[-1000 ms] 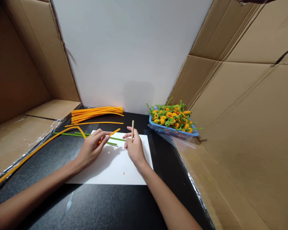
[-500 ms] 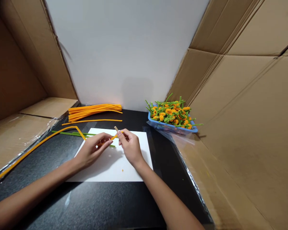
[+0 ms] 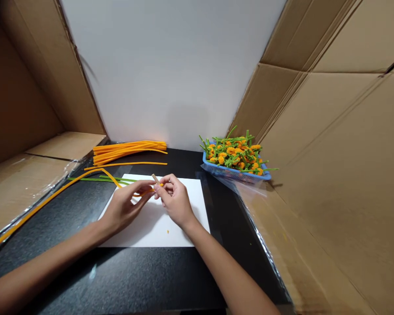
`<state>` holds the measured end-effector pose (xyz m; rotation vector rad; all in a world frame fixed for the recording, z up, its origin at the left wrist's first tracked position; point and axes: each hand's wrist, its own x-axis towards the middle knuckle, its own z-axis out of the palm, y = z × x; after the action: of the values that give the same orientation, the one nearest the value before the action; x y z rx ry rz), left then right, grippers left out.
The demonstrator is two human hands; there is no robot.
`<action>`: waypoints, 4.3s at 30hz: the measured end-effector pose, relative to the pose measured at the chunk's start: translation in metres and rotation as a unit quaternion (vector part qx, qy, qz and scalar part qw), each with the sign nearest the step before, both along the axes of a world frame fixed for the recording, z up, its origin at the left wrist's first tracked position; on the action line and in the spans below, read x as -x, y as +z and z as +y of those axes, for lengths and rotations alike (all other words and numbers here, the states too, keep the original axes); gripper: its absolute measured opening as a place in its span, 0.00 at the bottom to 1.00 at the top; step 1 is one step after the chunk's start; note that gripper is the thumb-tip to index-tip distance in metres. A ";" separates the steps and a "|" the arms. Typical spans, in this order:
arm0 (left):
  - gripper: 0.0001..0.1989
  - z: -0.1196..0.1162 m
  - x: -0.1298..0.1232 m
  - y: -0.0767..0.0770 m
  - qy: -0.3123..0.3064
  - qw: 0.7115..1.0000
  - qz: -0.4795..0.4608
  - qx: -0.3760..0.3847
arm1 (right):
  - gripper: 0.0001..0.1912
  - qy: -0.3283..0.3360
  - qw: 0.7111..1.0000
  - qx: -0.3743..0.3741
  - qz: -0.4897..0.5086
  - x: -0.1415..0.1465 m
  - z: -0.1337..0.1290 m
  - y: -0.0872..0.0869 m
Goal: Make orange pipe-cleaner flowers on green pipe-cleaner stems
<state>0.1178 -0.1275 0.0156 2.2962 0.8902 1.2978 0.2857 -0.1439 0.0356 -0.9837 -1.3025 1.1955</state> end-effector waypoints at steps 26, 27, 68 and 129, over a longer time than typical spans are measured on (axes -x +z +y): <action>0.04 0.003 0.005 0.006 0.060 0.979 0.092 -0.172 | 0.18 0.031 0.993 0.096 0.068 -0.001 0.000 0.001; 0.05 0.003 0.005 0.008 0.055 0.982 0.087 -0.157 | 0.18 0.029 0.992 0.098 0.068 -0.001 0.000 0.001; 0.10 0.015 0.019 0.037 -0.201 0.956 0.055 0.209 | 0.18 0.205 0.974 0.059 -0.069 -0.024 -0.001 0.018; 0.08 0.016 0.011 -0.004 0.020 0.989 0.054 -0.137 | 0.12 -0.048 0.950 -0.090 -0.295 0.017 -0.013 -0.006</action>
<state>0.1067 -0.1114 0.0111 2.5919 0.8419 1.4003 0.2690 -0.1564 0.0291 -1.3064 -1.7676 0.7059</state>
